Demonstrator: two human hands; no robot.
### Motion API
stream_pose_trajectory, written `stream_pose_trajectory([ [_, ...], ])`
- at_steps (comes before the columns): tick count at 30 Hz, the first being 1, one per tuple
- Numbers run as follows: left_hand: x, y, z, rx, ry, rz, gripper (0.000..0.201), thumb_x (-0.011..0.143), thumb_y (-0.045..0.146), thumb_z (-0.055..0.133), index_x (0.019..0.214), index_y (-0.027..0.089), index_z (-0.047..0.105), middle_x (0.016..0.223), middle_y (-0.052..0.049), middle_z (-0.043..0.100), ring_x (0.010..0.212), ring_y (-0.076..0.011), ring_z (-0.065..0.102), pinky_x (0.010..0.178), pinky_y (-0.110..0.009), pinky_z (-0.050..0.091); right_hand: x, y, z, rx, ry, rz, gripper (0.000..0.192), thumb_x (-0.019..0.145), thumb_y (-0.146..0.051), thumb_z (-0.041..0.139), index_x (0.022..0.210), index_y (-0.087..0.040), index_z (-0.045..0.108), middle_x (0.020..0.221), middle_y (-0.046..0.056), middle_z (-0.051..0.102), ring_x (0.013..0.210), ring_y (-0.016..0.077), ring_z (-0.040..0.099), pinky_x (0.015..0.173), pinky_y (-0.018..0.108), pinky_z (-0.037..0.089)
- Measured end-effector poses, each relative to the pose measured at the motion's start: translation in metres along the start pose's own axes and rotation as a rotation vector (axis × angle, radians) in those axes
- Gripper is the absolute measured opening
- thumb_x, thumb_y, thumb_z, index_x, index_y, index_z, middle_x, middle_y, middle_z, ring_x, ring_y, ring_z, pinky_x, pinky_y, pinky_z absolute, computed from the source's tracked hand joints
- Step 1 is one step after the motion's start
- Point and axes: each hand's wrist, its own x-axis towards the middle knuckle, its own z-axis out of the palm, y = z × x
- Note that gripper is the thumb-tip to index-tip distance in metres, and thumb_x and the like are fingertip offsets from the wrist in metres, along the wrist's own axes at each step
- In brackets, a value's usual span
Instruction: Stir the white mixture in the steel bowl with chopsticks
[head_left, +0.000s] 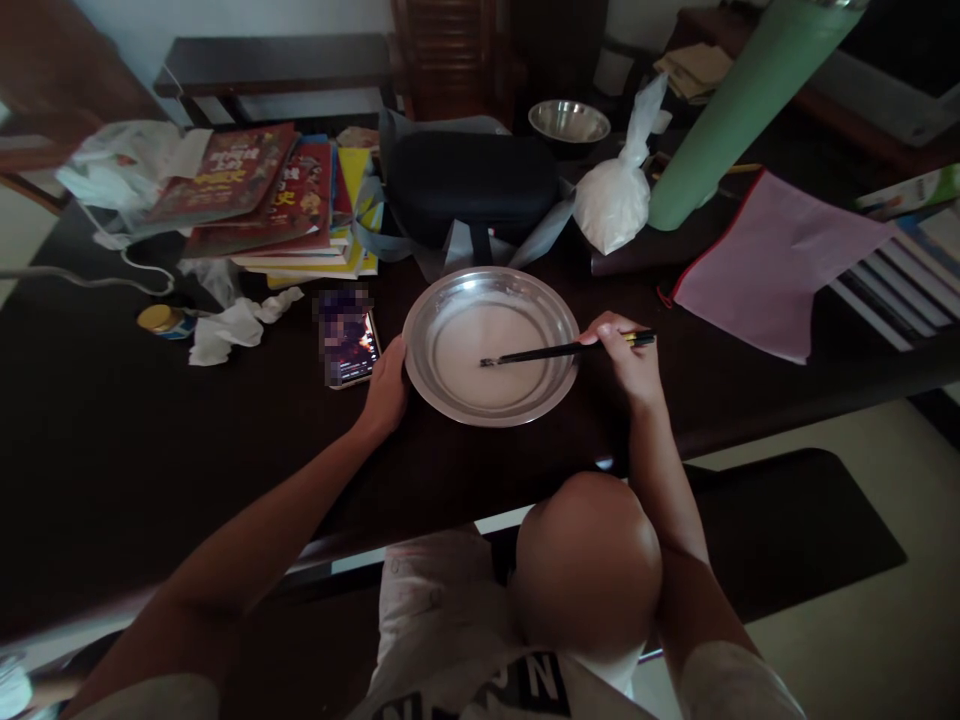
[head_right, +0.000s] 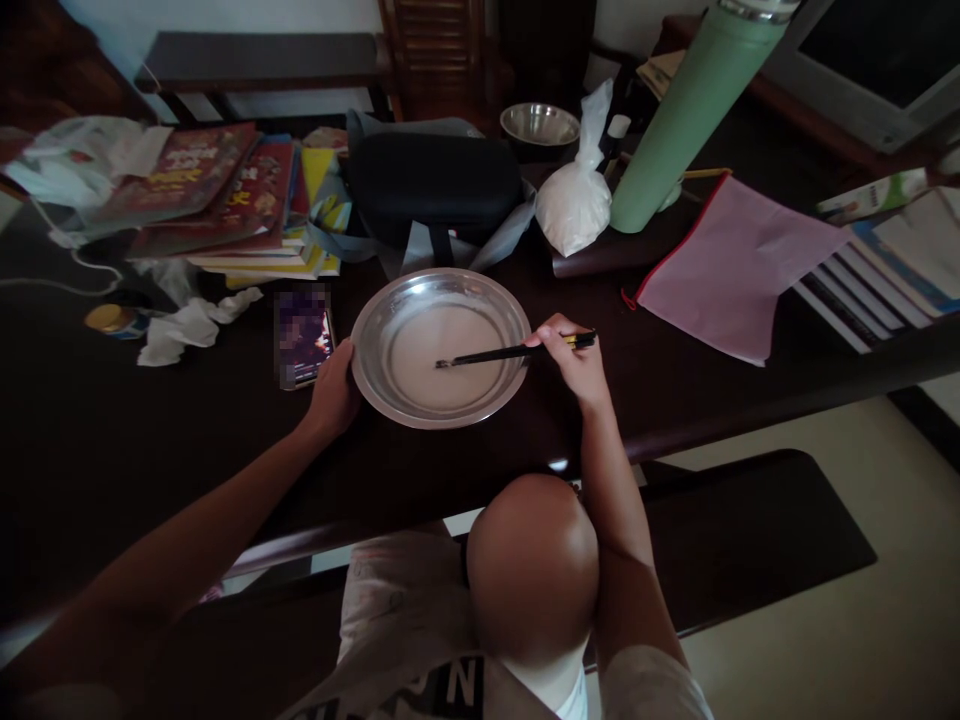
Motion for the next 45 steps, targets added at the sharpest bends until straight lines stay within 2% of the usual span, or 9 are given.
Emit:
stream_pose_trajectory([
  [5,0.000,0.000,0.000,-0.001,-0.001,0.047,0.037,0.108,0.046,0.048,0.087,0.024,0.068,0.101,-0.007,0.078,0.106,-0.0266,0.070,0.107,-0.039,0.058,0.000,0.000,0.000,0.005,0.130,0.017,0.055,0.087,-0.078,0.076,0.064,-0.027,0.073,0.063,-0.001,0.071,0.066,0.0210,0.075,0.073,0.038,0.062],
  [10,-0.001,0.005,0.000,0.032,0.005,0.037,0.032,0.107,0.037,0.051,0.081,0.024,0.065,0.095,-0.008,0.077,0.106,-0.0267,0.070,0.104,-0.038,0.058,0.000,-0.002,0.000,-0.036,0.010,0.009,0.053,0.086,-0.078,0.076,0.069,-0.028,0.077,0.072,0.001,0.077,0.075,0.0223,0.078,0.077,0.038,0.063],
  [15,-0.001,0.010,0.001,0.042,0.031,0.047,0.028,0.103,0.033,0.054,0.076,0.025,0.057,0.091,-0.008,0.074,0.110,-0.0286,0.069,0.106,-0.039,0.057,0.000,-0.001,-0.001,0.009,0.120,0.016,0.055,0.088,-0.076,0.076,0.064,-0.027,0.072,0.062,-0.001,0.071,0.065,0.0197,0.074,0.072,0.036,0.061],
  [19,-0.001,0.007,0.000,0.041,0.012,0.050,0.028,0.103,0.037,0.051,0.079,0.025,0.058,0.095,-0.010,0.075,0.108,-0.0294,0.068,0.106,-0.041,0.058,0.000,-0.001,0.000,-0.008,-0.008,0.012,0.052,0.086,-0.076,0.078,0.068,-0.027,0.078,0.071,0.001,0.077,0.073,0.0211,0.077,0.075,0.037,0.062],
  [24,0.000,0.005,-0.002,0.078,0.008,0.063,0.029,0.101,0.045,0.053,0.081,0.026,0.059,0.094,-0.009,0.073,0.107,-0.0295,0.066,0.105,-0.041,0.056,-0.001,0.000,-0.001,0.021,0.119,0.023,0.053,0.087,-0.076,0.078,0.065,-0.027,0.075,0.064,-0.001,0.073,0.067,0.0210,0.076,0.072,0.038,0.063],
  [29,-0.001,0.007,0.001,0.040,0.023,0.044,0.031,0.099,0.050,0.056,0.078,0.027,0.056,0.090,-0.008,0.069,0.107,-0.0305,0.064,0.101,-0.041,0.055,0.000,-0.001,-0.001,-0.003,-0.020,0.004,0.049,0.088,-0.074,0.079,0.070,-0.028,0.080,0.072,0.001,0.078,0.073,0.0213,0.078,0.075,0.037,0.063],
  [34,0.000,0.002,-0.001,0.033,0.008,0.051,0.034,0.102,0.051,0.055,0.079,0.026,0.058,0.091,-0.007,0.070,0.104,-0.0281,0.064,0.102,-0.039,0.054,0.000,0.000,-0.001,0.022,0.119,0.023,0.054,0.087,-0.077,0.078,0.064,-0.028,0.074,0.063,-0.001,0.071,0.065,0.0202,0.074,0.072,0.037,0.062],
  [39,0.000,0.001,-0.002,0.053,0.003,0.064,0.035,0.105,0.044,0.050,0.078,0.025,0.060,0.096,-0.008,0.073,0.101,-0.0256,0.064,0.100,-0.036,0.055,0.000,-0.001,0.000,0.005,-0.027,0.009,0.049,0.087,-0.075,0.079,0.071,-0.028,0.080,0.072,0.001,0.078,0.074,0.0214,0.078,0.075,0.037,0.062],
  [45,-0.001,0.009,-0.002,0.072,0.025,0.054,0.031,0.103,0.038,0.056,0.075,0.025,0.060,0.090,-0.008,0.074,0.103,-0.0274,0.066,0.100,-0.038,0.056,0.000,0.001,-0.002,0.031,0.078,0.028,0.054,0.087,-0.075,0.078,0.063,-0.027,0.074,0.063,-0.001,0.071,0.065,0.0203,0.074,0.071,0.037,0.062],
])
